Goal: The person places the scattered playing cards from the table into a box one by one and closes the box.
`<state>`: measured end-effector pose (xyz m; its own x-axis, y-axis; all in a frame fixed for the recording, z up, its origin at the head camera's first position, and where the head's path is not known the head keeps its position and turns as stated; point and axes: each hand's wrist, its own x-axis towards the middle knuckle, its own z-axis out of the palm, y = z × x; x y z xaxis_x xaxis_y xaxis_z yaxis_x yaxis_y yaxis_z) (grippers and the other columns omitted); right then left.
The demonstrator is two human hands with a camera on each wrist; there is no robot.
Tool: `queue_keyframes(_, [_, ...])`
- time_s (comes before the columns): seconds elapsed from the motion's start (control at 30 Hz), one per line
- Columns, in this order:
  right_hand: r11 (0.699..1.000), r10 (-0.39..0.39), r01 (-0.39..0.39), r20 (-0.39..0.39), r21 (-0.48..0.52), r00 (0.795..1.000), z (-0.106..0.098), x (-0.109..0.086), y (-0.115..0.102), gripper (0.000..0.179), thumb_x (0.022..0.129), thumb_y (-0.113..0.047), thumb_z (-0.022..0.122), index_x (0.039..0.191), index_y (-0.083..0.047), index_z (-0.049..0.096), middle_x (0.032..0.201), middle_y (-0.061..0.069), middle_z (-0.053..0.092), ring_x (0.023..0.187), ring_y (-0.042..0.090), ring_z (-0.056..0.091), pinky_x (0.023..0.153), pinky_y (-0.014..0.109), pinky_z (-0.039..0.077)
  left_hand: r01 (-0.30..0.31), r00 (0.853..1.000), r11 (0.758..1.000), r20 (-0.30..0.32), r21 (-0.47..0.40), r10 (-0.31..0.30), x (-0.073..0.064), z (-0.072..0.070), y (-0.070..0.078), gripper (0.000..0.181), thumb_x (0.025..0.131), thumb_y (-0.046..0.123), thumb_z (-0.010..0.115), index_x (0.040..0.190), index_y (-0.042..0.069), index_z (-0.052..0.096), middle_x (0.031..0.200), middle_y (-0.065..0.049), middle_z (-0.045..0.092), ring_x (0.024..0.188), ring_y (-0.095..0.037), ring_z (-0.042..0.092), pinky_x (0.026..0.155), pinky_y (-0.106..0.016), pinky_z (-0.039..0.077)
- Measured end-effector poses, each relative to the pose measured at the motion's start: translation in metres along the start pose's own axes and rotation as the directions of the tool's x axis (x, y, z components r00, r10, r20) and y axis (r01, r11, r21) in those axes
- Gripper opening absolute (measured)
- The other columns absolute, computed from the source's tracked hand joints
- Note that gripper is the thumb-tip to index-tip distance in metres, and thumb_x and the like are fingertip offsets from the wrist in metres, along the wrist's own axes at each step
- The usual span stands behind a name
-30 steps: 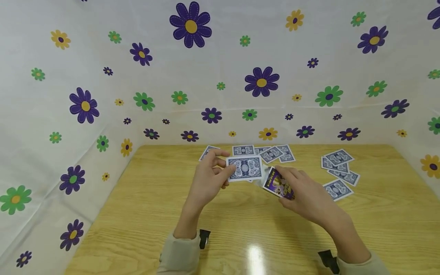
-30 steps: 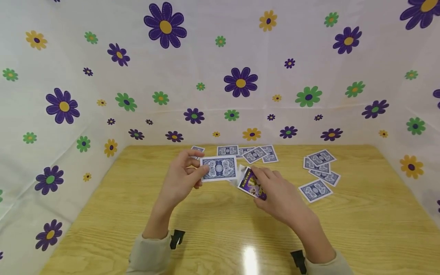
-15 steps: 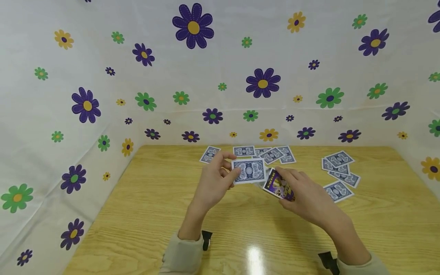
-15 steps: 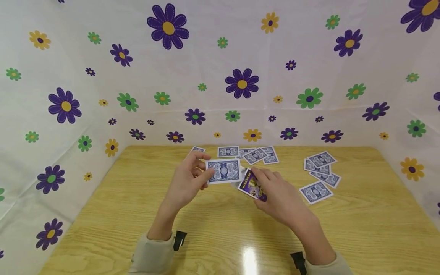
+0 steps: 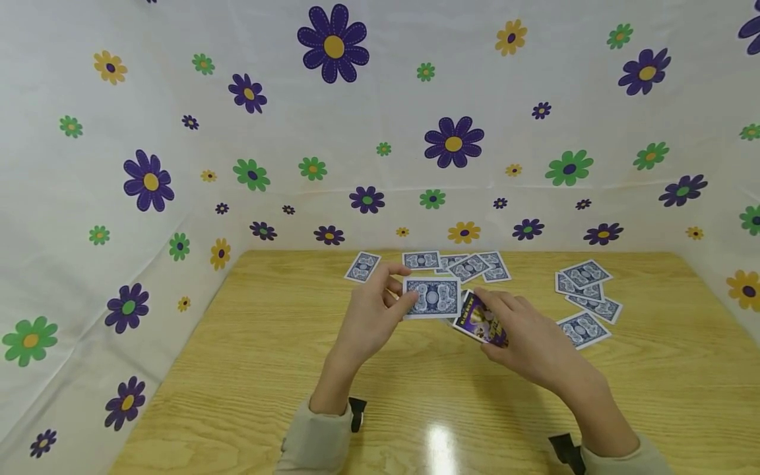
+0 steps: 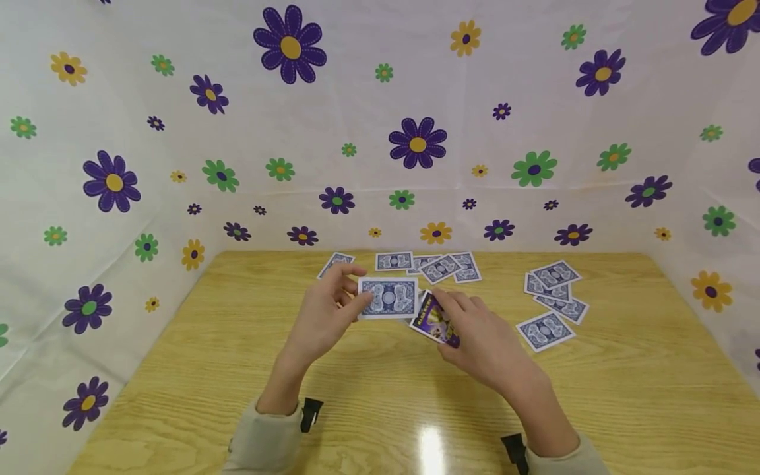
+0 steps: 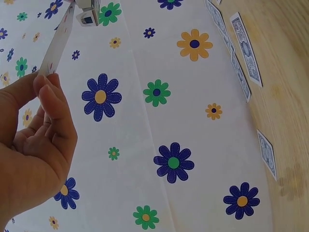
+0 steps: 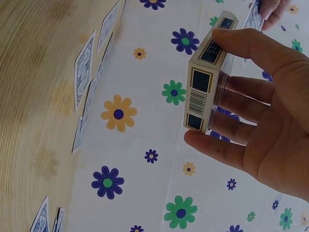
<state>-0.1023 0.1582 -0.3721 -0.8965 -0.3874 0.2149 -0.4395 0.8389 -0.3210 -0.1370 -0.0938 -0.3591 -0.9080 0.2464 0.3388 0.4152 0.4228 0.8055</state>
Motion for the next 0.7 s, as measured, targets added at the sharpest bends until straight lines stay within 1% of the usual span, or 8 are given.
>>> queue_keyframes(0.37, [1.000, -0.005, 0.005, 0.001, 0.004, 1.000, 0.0010, 0.0006, 0.0007, 0.081, 0.079, -0.018, 0.083, 0.148, -0.006, 0.042, 0.137, 0.019, 0.055, 0.118, 0.037, 0.057, 0.089, 0.050, 0.054, 0.002, 1.000, 1.000, -0.016, -0.016, -0.002, 0.0010, -0.0011, -0.0010, 0.030, 0.094, 0.008, 0.068, 0.122, 0.007, 0.057, 0.083, -0.004, 0.061, 0.062, -0.014, 0.051, 0.051, -0.021, 0.041])
queue_keyframes(0.53, [1.000, -0.010, 0.010, -0.007, 0.003, 1.000, 0.0008, 0.0030, -0.0003, 0.082, 0.079, -0.018, 0.083, 0.148, -0.006, 0.043, 0.136, 0.018, 0.056, 0.118, 0.038, 0.057, 0.088, 0.050, 0.054, 0.017, 0.999, 1.000, -0.028, -0.015, -0.018, 0.0024, -0.0034, -0.0014, 0.029, 0.094, 0.008, 0.067, 0.121, 0.008, 0.057, 0.082, -0.003, 0.061, 0.061, -0.015, 0.051, 0.050, -0.021, 0.040])
queue_keyframes(0.7, [1.000, 0.007, -0.007, -0.005, 0.009, 1.000, 0.0013, -0.0002, -0.0021, 0.080, 0.078, -0.018, 0.084, 0.147, -0.006, 0.044, 0.136, 0.016, 0.057, 0.118, 0.035, 0.058, 0.089, 0.048, 0.054, 0.032, 0.999, 0.999, -0.017, -0.022, -0.033, 0.0001, -0.0028, -0.0018, 0.029, 0.094, 0.008, 0.068, 0.121, 0.009, 0.057, 0.082, -0.002, 0.061, 0.061, -0.014, 0.051, 0.050, -0.020, 0.040])
